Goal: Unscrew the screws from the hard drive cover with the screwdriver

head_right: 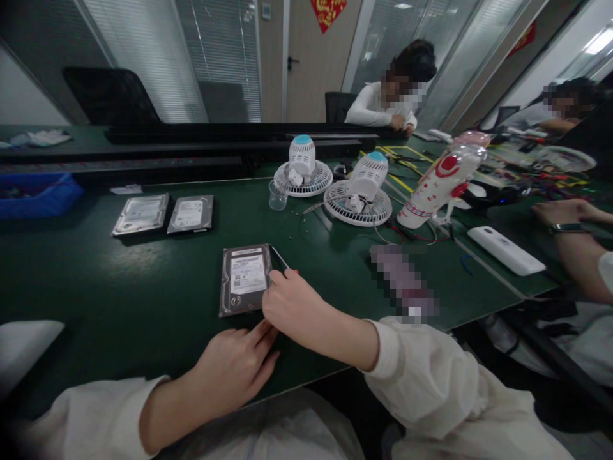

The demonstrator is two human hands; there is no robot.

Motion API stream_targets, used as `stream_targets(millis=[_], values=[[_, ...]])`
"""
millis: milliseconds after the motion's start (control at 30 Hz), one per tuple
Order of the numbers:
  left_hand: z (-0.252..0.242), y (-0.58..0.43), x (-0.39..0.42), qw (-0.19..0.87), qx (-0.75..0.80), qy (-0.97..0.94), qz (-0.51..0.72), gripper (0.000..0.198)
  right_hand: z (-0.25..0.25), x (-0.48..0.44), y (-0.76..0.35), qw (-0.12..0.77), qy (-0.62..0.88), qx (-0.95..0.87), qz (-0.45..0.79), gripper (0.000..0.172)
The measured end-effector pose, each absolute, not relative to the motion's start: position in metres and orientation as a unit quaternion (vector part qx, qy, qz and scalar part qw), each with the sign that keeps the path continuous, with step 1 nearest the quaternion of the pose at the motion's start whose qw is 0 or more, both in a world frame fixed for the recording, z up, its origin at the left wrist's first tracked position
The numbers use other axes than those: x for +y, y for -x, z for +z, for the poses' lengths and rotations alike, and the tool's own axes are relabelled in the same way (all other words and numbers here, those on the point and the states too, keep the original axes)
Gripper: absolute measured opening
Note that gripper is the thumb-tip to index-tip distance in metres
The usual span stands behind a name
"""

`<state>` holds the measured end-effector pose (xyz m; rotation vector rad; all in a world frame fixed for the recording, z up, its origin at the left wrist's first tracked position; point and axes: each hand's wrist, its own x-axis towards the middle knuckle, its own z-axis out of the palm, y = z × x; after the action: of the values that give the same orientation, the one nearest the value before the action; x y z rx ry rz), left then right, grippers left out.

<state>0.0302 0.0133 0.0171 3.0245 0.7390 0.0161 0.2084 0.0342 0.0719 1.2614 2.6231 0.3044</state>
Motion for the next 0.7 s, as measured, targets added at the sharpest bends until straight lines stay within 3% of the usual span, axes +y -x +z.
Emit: stream_targets(millis=[700], values=[[0.019, -0.03, 0.016, 0.041, 0.245, -0.969, -0.002, 0.037, 0.059, 0.028, -0.209, 0.13, -0.382, 0.896, 0.183, 0.013]])
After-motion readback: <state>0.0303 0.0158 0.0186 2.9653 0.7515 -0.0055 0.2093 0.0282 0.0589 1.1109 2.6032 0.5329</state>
